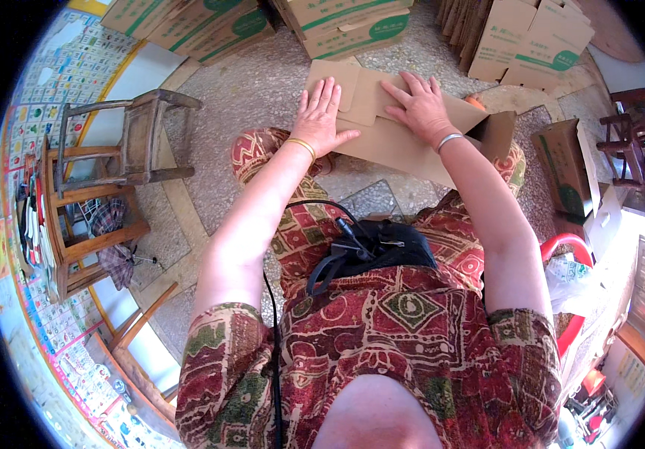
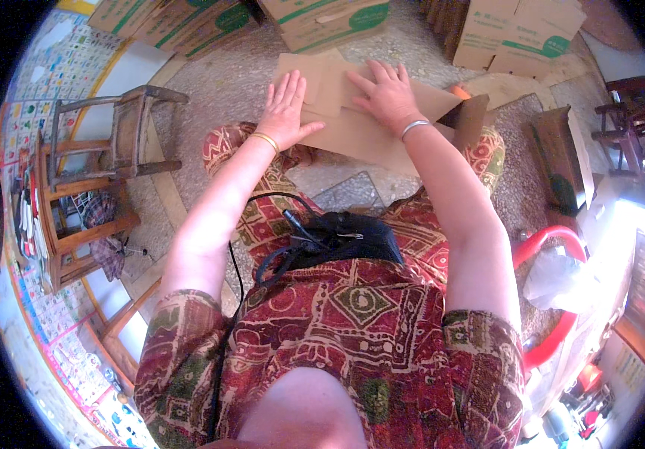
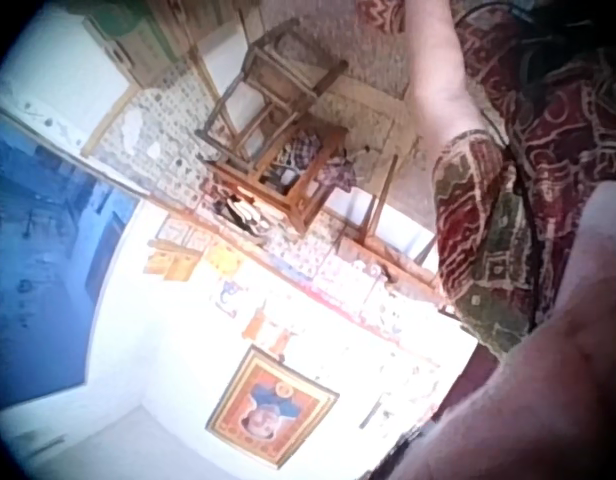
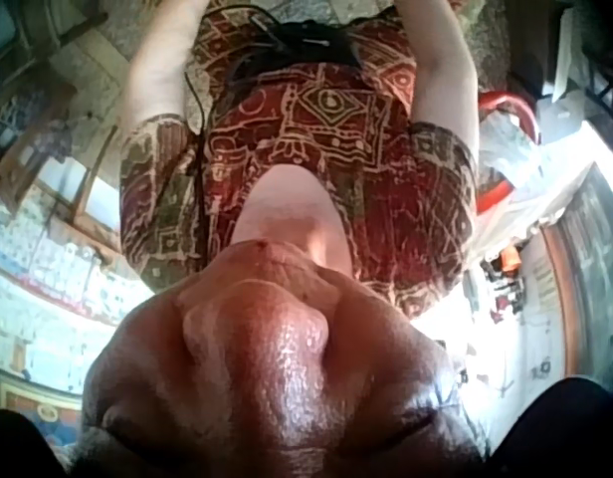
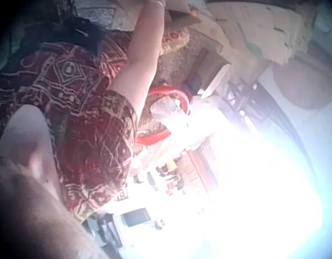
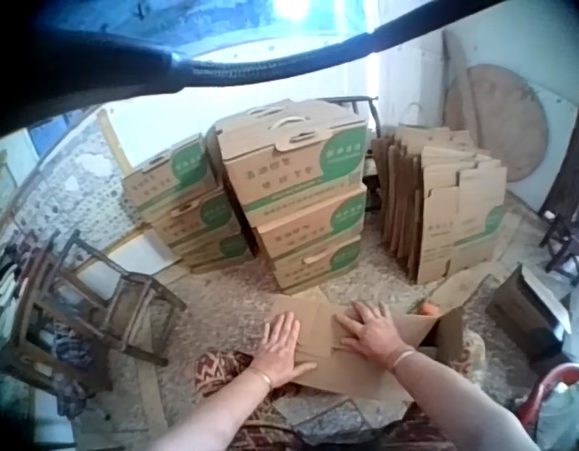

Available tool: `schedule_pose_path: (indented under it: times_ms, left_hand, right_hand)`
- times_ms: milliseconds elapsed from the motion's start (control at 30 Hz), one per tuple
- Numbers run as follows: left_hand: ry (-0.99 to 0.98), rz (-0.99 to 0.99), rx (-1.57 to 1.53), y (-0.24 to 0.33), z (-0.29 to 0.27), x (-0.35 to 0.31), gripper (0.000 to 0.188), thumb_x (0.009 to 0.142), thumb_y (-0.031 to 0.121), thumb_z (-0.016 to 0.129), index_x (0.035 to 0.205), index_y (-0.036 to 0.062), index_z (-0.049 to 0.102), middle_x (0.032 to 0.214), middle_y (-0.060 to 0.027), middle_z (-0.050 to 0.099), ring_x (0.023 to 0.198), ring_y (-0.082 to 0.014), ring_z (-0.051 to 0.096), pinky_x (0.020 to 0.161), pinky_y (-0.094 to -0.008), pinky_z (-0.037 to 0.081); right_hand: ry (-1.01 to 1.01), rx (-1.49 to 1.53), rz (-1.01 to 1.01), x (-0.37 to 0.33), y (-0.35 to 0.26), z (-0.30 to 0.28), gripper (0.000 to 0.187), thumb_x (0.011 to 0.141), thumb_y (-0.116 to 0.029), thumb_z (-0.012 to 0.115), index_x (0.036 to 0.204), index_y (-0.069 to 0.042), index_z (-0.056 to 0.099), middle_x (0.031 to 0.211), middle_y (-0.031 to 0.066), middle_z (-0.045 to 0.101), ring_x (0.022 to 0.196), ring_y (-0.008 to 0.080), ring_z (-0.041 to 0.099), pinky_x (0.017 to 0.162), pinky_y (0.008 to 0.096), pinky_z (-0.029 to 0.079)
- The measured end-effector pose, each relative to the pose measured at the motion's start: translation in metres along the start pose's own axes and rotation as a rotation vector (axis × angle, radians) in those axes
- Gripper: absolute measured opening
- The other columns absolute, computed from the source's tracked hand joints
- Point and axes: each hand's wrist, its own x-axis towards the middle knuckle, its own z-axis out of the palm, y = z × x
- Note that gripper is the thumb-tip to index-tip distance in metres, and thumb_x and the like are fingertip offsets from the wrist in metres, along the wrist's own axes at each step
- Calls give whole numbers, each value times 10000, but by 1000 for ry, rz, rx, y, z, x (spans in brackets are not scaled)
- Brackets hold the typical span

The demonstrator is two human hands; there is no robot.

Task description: The person assembles flat cardboard boxes by folding flaps, inserting tabs into slots, and securing the structure. They handle multiple boxes one at a time, stacking completed units and picking new flat pieces from a nearby pile.

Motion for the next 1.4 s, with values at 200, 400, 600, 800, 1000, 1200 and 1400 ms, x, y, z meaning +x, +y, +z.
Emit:
schedule_pose_path:
  times_ms: [200,400,600,800,1000,1200,1400]
  left_hand:
    - [-21,90,-27,17,-4,14,1007,778,594,605,1461,0,162,1539,-185,107,1431,-325,83,1147,-498,84]
    - [-18,25,-9,27,3,24,1013,783,610,586,1460,-9,156,1541,-191,91,1436,-324,53,1149,-494,69]
    - [-68,-9,-12,28,-6,26,986,808,595,560,1468,-2,136,1552,-172,47,1441,-306,9,1153,-480,32]
    - [-49,8,-3,24,-4,28,984,816,595,546,1468,-12,127,1554,-167,41,1442,-304,-1,1152,-477,26]
    - [-58,24,24,24,-8,24,988,816,600,543,1467,-15,127,1553,-172,40,1440,-313,5,1151,-477,24]
    - [-59,17,27,26,-9,20,986,819,606,532,1467,-15,124,1550,-178,46,1439,-317,2,1150,-481,28]
    - [-12,17,44,32,-5,20,997,800,656,509,1467,3,160,1553,-149,68,1440,-292,29,1150,-491,45]
  right_hand:
    - [-6,13,1,3,1,-4,542,857,-438,578,1368,-313,444,1415,115,377,1325,294,333,1089,542,233]
    - [34,189,-18,1,6,-17,511,847,-294,626,1335,-228,491,1388,127,411,1294,322,377,1080,499,286]
    - [468,583,94,-70,17,-112,413,784,-6,605,1191,-70,577,1259,141,535,1183,323,496,994,382,405]
    - [749,889,742,-146,63,-75,337,922,-89,535,1245,4,519,1188,103,571,1096,205,544,972,314,413]
    - [578,896,758,-148,39,-41,282,946,-141,514,1183,-6,589,1184,127,589,1100,200,554,978,291,401]
    - [453,746,608,-135,40,-42,319,868,-202,652,1165,-88,625,1144,100,535,980,191,556,822,288,480]
    - [346,173,381,-124,42,-31,373,748,-192,726,1112,-149,655,1098,107,535,976,333,500,870,413,437]
